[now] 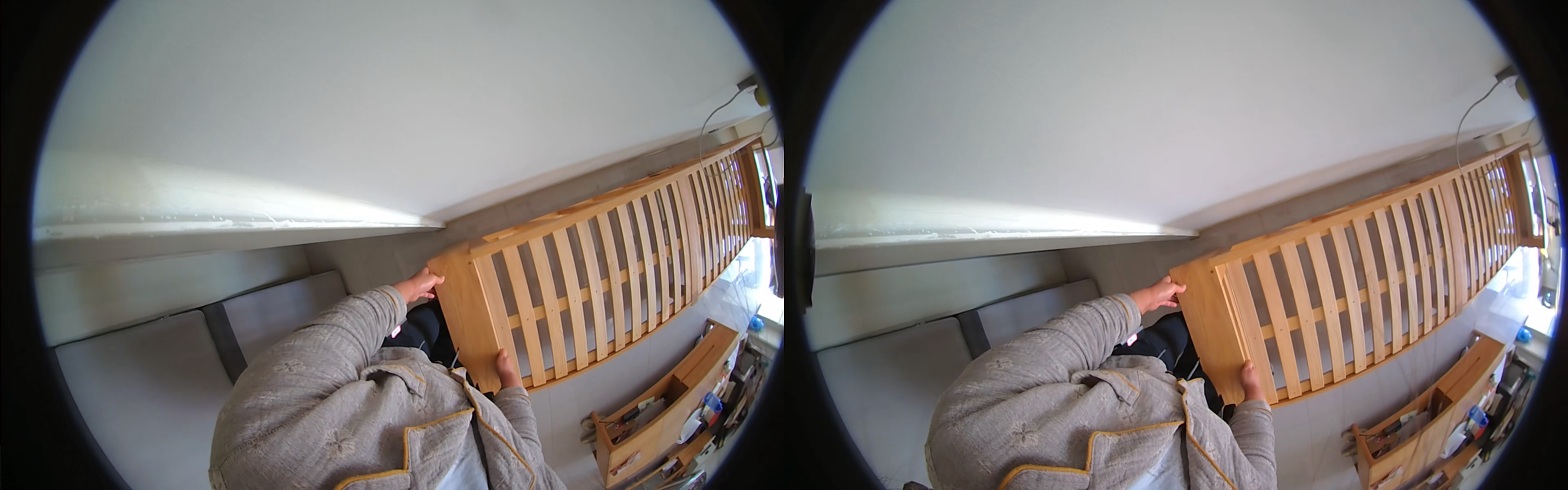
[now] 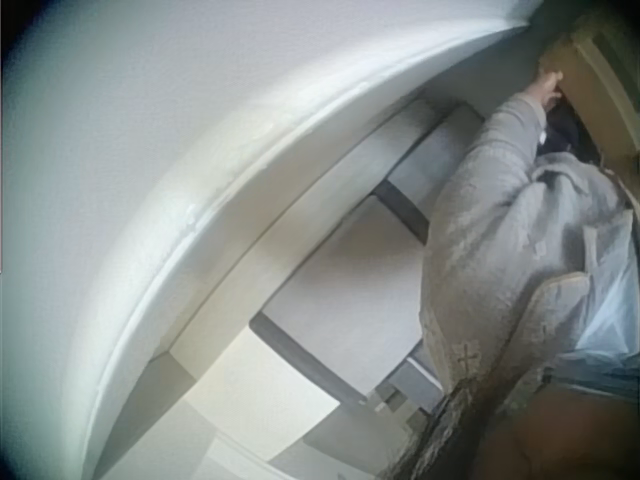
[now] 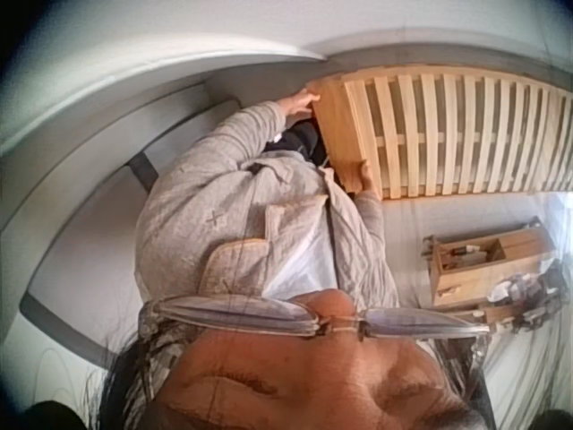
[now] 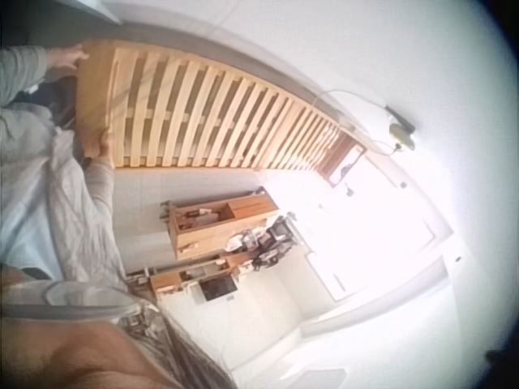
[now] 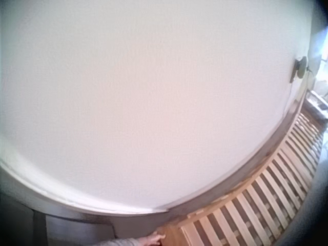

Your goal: The person assembles a wooden bench by attaching side panels to a slatted frame. They lift and position each side panel, align it with the frame, and secure it in place. The person moves around the bench to attach both sides and then positions the completed bench against a wall.

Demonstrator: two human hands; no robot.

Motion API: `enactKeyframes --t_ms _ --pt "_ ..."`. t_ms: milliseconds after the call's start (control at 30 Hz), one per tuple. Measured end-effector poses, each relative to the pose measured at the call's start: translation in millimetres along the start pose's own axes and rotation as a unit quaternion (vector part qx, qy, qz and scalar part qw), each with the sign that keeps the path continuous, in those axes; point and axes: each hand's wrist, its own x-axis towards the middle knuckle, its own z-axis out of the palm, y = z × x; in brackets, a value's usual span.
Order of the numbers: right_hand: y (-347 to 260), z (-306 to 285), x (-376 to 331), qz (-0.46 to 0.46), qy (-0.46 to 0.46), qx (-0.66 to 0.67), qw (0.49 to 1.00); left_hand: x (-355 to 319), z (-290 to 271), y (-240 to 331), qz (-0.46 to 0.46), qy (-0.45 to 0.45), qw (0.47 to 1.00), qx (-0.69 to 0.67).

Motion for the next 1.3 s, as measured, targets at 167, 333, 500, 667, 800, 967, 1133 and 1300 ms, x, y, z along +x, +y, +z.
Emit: enactKeyframes --t_ms 167,333,500,667,800,967,1133,1300 --pt "-12.3 -11.0 -7.4 -0.019 -0.017 -0.012 1.000 7.4 -1.1 -9.2 0.006 0.015 1.000 -0.023" --pt "-4.8 -9.7 -7.4 -0.033 -0.011 -0.042 0.999 -6.2 0.4 -7.3 0.019 -0.007 0.999 -0.039" --pt "-2.2 -7.9 -4.5 -0.003 -0.025 -0.016 1.000 -10.8 -2.6 -9.0 0.010 -0.005 0.999 -0.035" --pt "-14.3 -18.3 -9.4 -0.010 -0.028 -0.038 0.999 -15.4 1.9 -8.0 0.022 -0.009 0.999 -0.028" --pt "-16.2 -17.5 -14.1 -0.043 -0.024 -0.069 0.996 -13.8 0.8 -14.5 0.025 -0.014 0.999 -0.027" --pt "-18.2 -19.3 -14.4 -0.053 -0.024 -0.069 0.996 -24.8 3.2 -13.6 0.031 -0.018 0.999 -0.017" --pt "-30.2 -23.4 -16.4 -0.044 -0.021 -0.061 0.997 -23.4 3.8 -19.7 0.023 0.010 0.999 -0.041" --pt "-20.7 -21.0 -12.5 -0.044 -0.029 -0.048 0.997 -29.9 4.7 -24.7 0.045 -0.030 0.999 -0.009"
